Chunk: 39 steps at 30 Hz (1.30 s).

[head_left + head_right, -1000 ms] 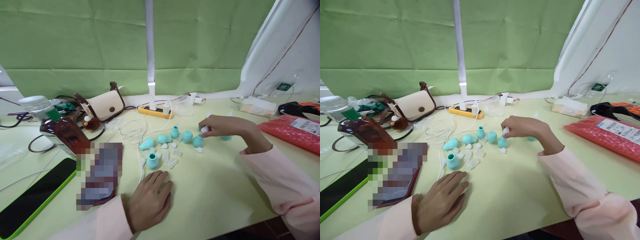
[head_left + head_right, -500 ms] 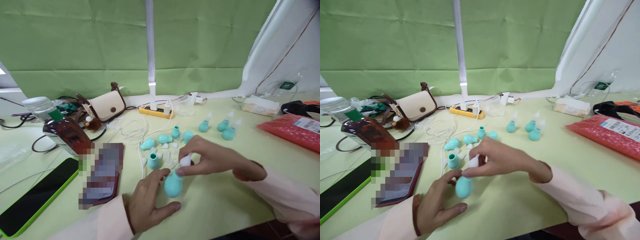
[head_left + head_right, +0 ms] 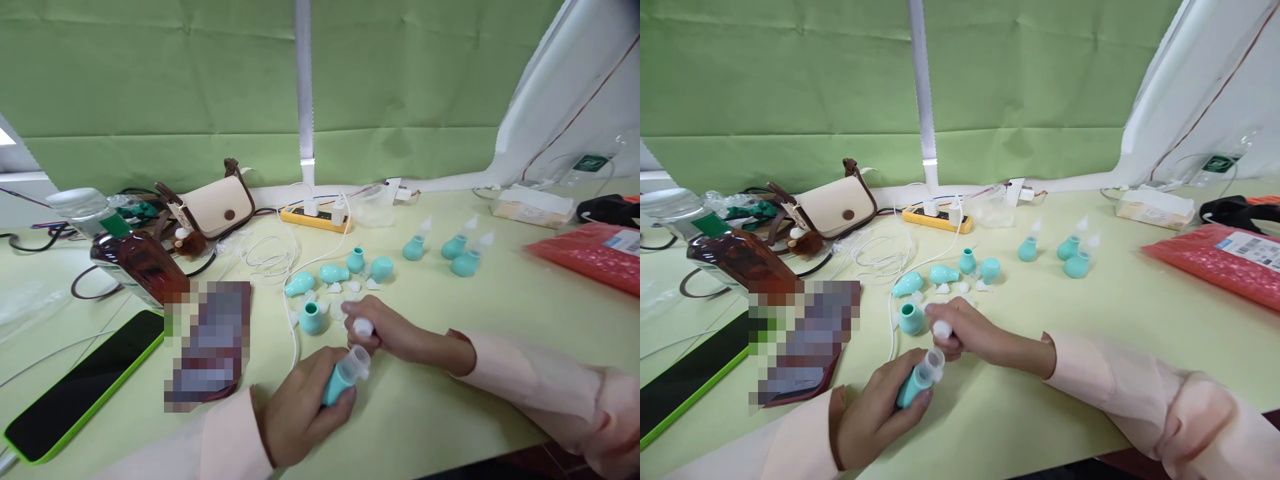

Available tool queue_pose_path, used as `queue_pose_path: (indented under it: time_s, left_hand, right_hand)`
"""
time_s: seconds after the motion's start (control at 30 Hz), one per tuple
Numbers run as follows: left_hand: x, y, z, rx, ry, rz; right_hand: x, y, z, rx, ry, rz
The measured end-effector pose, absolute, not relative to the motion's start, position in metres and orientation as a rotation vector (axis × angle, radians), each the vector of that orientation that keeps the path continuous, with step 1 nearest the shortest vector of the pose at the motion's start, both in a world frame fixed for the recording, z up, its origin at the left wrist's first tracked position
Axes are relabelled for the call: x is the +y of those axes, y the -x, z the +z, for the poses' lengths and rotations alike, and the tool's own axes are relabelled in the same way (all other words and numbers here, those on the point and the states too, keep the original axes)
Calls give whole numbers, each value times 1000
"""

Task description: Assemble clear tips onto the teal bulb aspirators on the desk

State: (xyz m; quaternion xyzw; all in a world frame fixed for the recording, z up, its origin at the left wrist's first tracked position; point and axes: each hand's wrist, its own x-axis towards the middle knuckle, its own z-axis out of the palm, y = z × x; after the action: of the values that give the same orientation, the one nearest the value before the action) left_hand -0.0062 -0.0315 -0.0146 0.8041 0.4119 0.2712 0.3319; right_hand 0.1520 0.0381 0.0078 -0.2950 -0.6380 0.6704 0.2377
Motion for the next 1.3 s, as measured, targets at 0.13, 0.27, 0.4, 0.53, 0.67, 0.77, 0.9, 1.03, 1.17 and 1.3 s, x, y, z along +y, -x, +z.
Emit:
queue_pose_path:
  time_s: [0.13,0.27,0.4,0.53,0.67,0.77,0.9,1.03,1.17,1.3]
  left_hand:
    - [-32,7,-15,1151,-2045,722]
    - [-33,7,-11,1225,-2044,683]
    - [-32,6,-12,1252,-2000,670]
    - [-31,6,-16,1265,-1910,719]
    - [-29,4,-17,1263,-1762,775]
    - [-28,3,-15,1251,-1682,824]
    - [-29,1,-14,1281,-1623,882]
    - [-32,3,-16,1296,-1626,889]
    - [-32,7,-16,1261,-1648,865]
    - [-32,8,-15,1297,-1592,926]
  right_hand:
    - [49,-153,12,-1699,958,1692]
    - [63,-163,19,-2085,1131,917]
    - [77,-171,18,-2159,1288,604]
    - [80,-172,16,-2113,1187,674]
    - [61,-168,21,-2139,842,660]
    - [42,-165,26,-2285,551,604]
    - [32,-163,24,-2345,389,500]
    - [37,-162,19,-2283,315,454]
    - [42,-161,18,-2242,285,672]
    - [44,-160,17,-2167,309,898]
